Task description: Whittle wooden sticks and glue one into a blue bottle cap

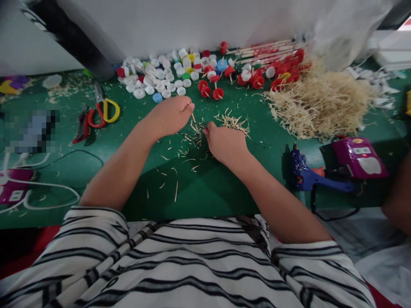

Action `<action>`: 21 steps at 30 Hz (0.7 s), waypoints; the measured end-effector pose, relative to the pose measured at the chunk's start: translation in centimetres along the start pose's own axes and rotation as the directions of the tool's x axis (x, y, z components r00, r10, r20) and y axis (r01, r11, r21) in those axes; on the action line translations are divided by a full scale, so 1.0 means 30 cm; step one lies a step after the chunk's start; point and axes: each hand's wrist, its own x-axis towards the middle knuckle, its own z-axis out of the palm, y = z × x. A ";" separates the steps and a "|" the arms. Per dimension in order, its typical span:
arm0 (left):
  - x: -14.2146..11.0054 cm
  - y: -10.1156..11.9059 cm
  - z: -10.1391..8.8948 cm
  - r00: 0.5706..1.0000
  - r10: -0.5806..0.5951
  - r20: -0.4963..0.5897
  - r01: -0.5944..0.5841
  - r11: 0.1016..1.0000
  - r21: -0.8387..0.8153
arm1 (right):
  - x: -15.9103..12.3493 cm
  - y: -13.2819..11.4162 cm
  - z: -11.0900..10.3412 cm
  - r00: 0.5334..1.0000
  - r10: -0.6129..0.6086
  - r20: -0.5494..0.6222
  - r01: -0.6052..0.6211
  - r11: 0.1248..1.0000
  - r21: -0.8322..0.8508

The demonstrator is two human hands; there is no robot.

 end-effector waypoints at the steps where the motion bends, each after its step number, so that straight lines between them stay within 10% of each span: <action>1: 0.000 0.000 0.000 1.000 0.005 0.001 -0.005 1.000 -0.002 | 0.000 0.004 -0.001 1.000 -0.015 -0.013 0.016 1.000 0.025; 13: 0.003 -0.002 0.009 1.000 0.030 -0.005 -0.030 1.000 -0.001 | 0.004 0.060 0.033 0.945 -0.117 -0.306 0.135 0.990 0.038; 21: 0.017 -0.025 0.021 0.999 0.012 -0.041 -0.015 0.998 -0.059 | 0.005 0.057 0.060 0.962 -0.121 -0.245 0.140 0.988 0.064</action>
